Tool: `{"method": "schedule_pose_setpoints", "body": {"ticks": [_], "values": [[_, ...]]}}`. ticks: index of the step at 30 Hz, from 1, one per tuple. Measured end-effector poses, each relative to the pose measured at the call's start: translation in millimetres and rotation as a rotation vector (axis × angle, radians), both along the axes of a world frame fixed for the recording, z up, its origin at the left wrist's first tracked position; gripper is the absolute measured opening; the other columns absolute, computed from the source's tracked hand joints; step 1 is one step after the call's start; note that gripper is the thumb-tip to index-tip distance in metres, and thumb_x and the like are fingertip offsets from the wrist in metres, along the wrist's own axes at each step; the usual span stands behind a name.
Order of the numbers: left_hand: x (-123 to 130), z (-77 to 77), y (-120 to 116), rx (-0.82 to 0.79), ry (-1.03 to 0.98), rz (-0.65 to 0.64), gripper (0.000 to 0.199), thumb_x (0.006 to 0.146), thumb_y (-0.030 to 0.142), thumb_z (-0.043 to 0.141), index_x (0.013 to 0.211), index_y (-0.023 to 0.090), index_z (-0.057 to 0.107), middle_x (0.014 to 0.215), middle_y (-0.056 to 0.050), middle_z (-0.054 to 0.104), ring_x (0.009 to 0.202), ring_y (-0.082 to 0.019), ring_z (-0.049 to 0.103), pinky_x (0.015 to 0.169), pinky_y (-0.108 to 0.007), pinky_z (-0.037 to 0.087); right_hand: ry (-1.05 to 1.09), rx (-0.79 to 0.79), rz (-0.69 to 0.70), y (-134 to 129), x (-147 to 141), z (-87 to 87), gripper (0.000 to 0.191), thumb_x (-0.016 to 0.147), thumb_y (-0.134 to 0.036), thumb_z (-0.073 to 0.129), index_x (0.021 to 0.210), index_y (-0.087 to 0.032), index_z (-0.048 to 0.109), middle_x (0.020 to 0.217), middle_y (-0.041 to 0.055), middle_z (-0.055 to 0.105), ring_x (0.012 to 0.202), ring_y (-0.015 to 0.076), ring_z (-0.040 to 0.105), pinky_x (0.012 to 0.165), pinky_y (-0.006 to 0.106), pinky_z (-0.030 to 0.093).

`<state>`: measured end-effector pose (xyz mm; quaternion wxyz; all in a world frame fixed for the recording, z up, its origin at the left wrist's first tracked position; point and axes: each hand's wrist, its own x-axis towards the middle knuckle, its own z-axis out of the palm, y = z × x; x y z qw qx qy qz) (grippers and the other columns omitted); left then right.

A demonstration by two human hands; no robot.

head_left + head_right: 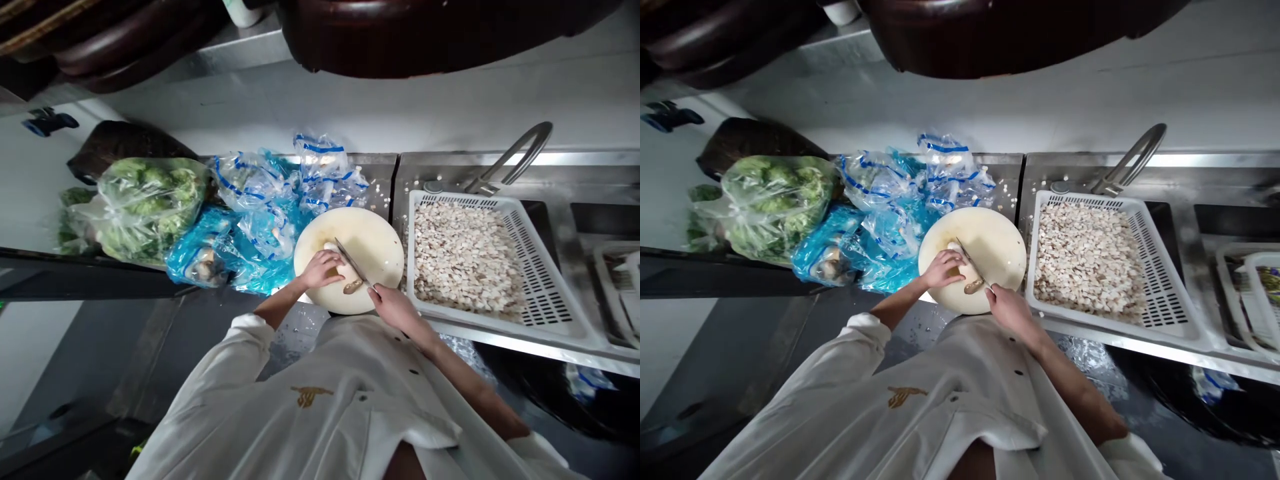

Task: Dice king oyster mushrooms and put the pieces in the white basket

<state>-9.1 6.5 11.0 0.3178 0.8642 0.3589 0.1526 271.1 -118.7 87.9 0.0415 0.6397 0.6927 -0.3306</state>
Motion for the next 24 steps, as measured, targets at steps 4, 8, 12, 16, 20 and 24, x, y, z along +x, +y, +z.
{"method": "schedule_pose_setpoints", "body": {"ticks": [4, 8, 12, 16, 20, 24], "values": [[7, -20.8, 0, 0.031, -0.053, 0.042, 0.048, 0.089, 0.063, 0.077, 0.122, 0.029, 0.077, 0.133, -0.013, 0.066, 0.14, -0.035, 0.051, 0.126, -0.054, 0.032, -0.047, -0.013, -0.052, -6, -4, 28.0, 0.042, 0.115, -0.047, 0.036, 0.108, -0.022, 0.069, 0.098, 0.012, 0.079, 0.086, 0.024, 0.071, 0.07, 0.031, 0.035], [12, -35.1, 2, 0.069, -0.123, 0.029, 0.049, 0.089, 0.062, 0.076, 0.123, 0.028, 0.077, 0.133, -0.014, 0.067, 0.137, -0.037, 0.051, 0.124, -0.055, 0.032, -0.109, -0.054, -0.071, -8, -12, 45.5, 0.043, 0.115, -0.046, 0.034, 0.111, -0.023, 0.07, 0.097, 0.0117, 0.079, 0.086, 0.0242, 0.071, 0.071, 0.03, 0.036], [10, -42.4, 8, 0.065, -0.147, 0.004, 0.051, 0.088, 0.063, 0.077, 0.125, 0.028, 0.077, 0.134, -0.014, 0.067, 0.139, -0.038, 0.05, 0.124, -0.056, 0.032, -0.12, -0.078, -0.108, 3, -24, 30.6, 0.046, 0.116, -0.048, 0.032, 0.112, -0.022, 0.07, 0.097, 0.0119, 0.079, 0.088, 0.0235, 0.071, 0.073, 0.029, 0.038], [9, -43.4, 9, -0.011, -0.131, -0.002, 0.05, 0.088, 0.063, 0.077, 0.124, 0.029, 0.078, 0.139, -0.013, 0.066, 0.143, -0.038, 0.047, 0.127, -0.057, 0.029, -0.146, -0.104, -0.171, 27, -43, -0.5, 0.048, 0.117, -0.045, 0.03, 0.119, -0.02, 0.071, 0.105, 0.0123, 0.08, 0.095, 0.023, 0.073, 0.079, 0.028, 0.043], [7, -39.2, 9, -0.044, -0.199, 0.003, 0.048, 0.088, 0.061, 0.078, 0.122, 0.028, 0.077, 0.138, -0.013, 0.066, 0.143, -0.037, 0.049, 0.127, -0.056, 0.03, -0.168, -0.038, -0.131, 38, -51, 2.2, 0.048, 0.117, -0.044, 0.03, 0.115, -0.019, 0.072, 0.106, 0.0132, 0.08, 0.095, 0.0237, 0.074, 0.08, 0.029, 0.043], [6, -39.9, 10, 0.03, -0.207, -0.021, 0.048, 0.092, 0.063, 0.073, 0.122, 0.026, 0.076, 0.135, -0.014, 0.068, 0.138, -0.035, 0.053, 0.124, -0.054, 0.034, -0.217, 0.001, -0.129, 18, -40, 32.9, 0.05, 0.116, -0.049, 0.031, 0.112, -0.021, 0.072, 0.099, 0.0123, 0.08, 0.09, 0.0232, 0.073, 0.074, 0.029, 0.039]]}}
